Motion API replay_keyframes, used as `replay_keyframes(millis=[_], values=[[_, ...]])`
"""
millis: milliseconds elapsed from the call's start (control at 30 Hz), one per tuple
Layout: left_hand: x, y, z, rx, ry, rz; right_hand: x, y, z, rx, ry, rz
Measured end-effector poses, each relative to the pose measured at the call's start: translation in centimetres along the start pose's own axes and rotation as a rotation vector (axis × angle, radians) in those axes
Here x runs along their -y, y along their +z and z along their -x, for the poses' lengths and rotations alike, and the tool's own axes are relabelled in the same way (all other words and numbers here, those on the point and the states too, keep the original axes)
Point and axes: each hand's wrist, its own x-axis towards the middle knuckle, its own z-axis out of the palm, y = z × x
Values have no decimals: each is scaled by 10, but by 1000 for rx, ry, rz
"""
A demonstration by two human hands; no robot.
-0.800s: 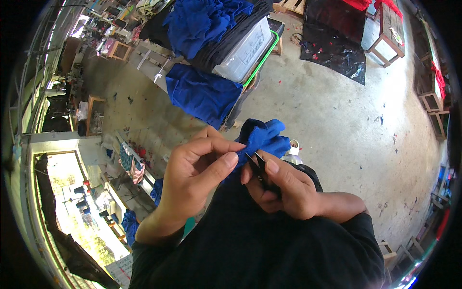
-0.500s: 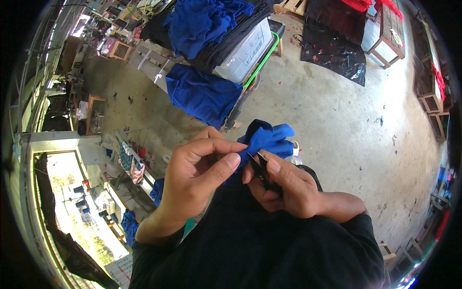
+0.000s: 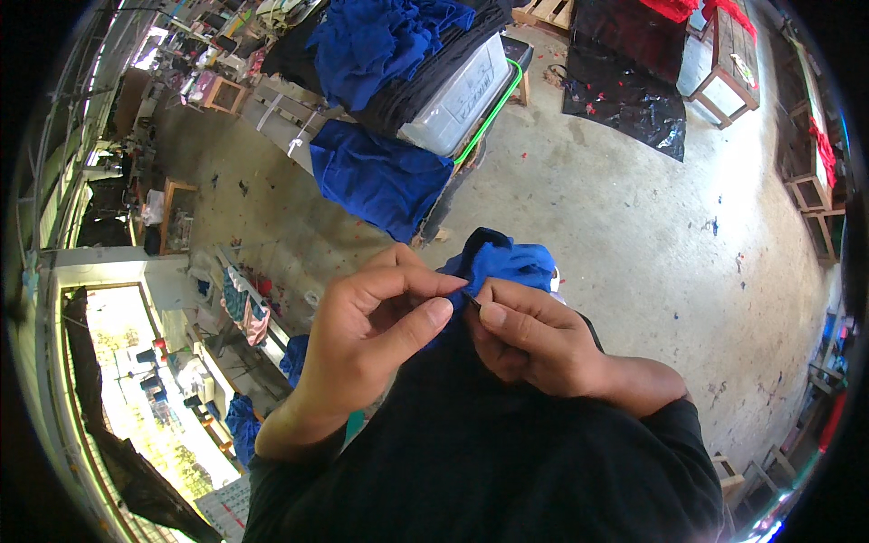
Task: The person uses scissors to cut a blue piece of fabric, repeatedly trimming edges and small sections. The person holds the fabric with one hand and cuts with the other, occasionally adjusting the fabric's position.
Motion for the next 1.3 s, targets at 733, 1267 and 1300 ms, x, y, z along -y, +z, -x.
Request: replay_keyframes(millis=[733, 1267, 1300], values=[[0, -6, 7, -39, -180, -86, 3, -24, -22, -192, -496, 617], [5, 8, 7, -107, 47, -307, -1, -28, -20, -235, -539, 631], [5, 9, 7, -109, 65, -339, -1, -30, -19, -227, -531, 649]])
